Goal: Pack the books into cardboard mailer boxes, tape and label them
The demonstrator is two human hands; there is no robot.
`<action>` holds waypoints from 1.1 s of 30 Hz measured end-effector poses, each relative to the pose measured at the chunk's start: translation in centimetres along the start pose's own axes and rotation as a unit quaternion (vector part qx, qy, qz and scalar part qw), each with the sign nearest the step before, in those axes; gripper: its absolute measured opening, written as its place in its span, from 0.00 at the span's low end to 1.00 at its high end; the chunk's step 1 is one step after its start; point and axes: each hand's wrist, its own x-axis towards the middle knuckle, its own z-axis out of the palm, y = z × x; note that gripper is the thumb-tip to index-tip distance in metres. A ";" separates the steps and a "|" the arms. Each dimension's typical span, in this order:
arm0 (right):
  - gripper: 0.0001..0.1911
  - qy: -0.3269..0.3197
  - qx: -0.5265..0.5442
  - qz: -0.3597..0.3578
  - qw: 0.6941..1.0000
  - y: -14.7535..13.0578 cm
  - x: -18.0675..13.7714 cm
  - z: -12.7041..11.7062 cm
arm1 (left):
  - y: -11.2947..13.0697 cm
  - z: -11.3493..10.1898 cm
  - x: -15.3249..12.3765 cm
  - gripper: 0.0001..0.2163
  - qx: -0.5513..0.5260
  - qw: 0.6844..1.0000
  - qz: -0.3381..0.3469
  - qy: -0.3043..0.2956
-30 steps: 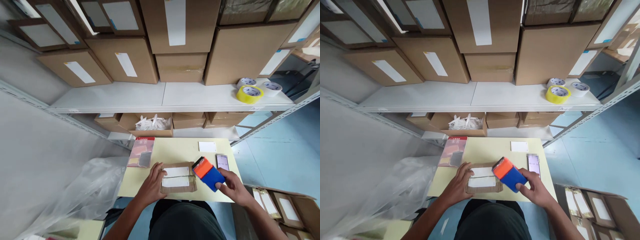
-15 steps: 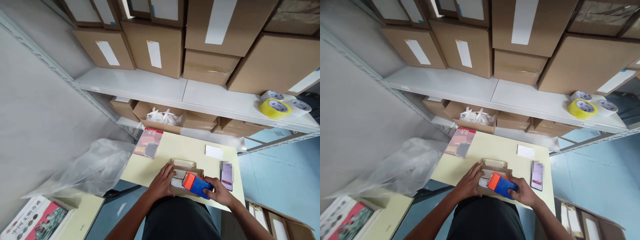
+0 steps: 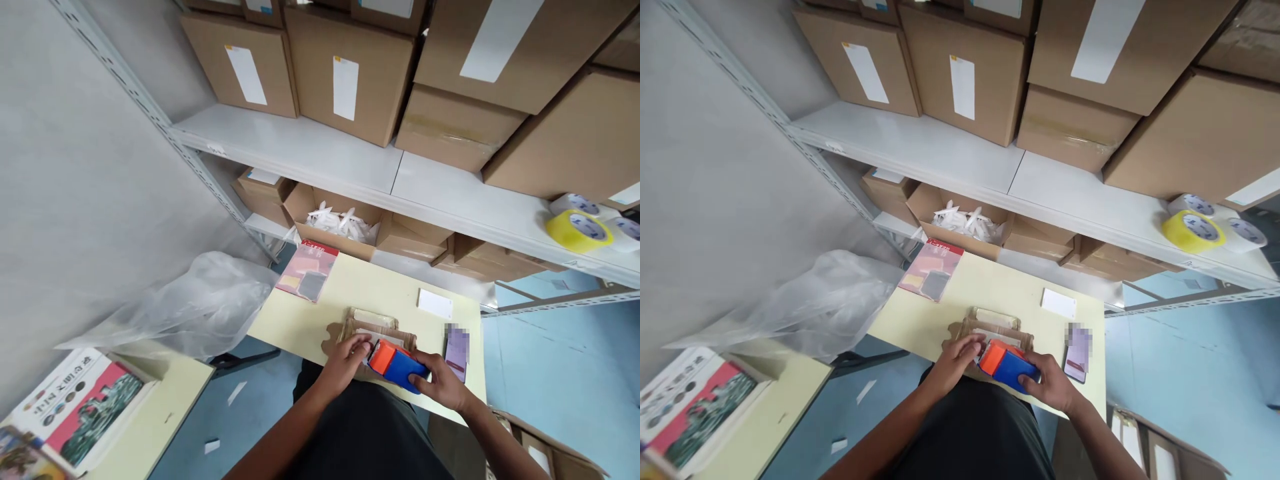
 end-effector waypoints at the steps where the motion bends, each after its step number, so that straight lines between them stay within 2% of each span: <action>1: 0.07 -0.002 -0.004 0.000 1.000 -0.1 0.0 -0.1 | 0.0 0.3 0.0 0.17 -0.019 1.000 -0.006 -0.013; 3: 0.08 -0.009 -0.014 -0.003 1.000 -0.4 -0.1 -0.1 | -0.2 0.7 0.1 0.15 -0.026 1.000 0.007 -0.008; 7: 0.10 -0.027 -0.057 -0.005 0.998 -1.4 0.3 0.0 | -1.2 0.6 -0.2 0.15 0.017 0.997 0.031 0.075; 13: 0.09 -0.034 -0.116 0.006 0.993 -3.9 2.3 1.2 | -2.9 -0.3 -0.7 0.18 0.055 0.980 -0.030 0.188; 18: 0.09 -0.026 -0.135 0.034 0.990 -4.4 3.8 1.6 | -4.3 -2.8 -1.0 0.17 0.045 0.956 -0.063 0.283; 21: 0.09 -0.037 -0.148 0.042 0.987 -4.4 4.4 1.5 | -4.7 -4.1 -1.0 0.16 0.035 0.957 -0.072 0.279; 24: 0.08 -0.045 -0.152 0.026 0.987 -4.2 4.6 1.4 | -4.9 -4.6 -0.8 0.16 0.019 0.962 -0.095 0.254; 33: 0.07 -0.073 -0.102 0.006 0.992 -2.3 3.6 0.9 | -7.7 -2.5 0.7 0.20 -0.075 0.970 -0.103 0.206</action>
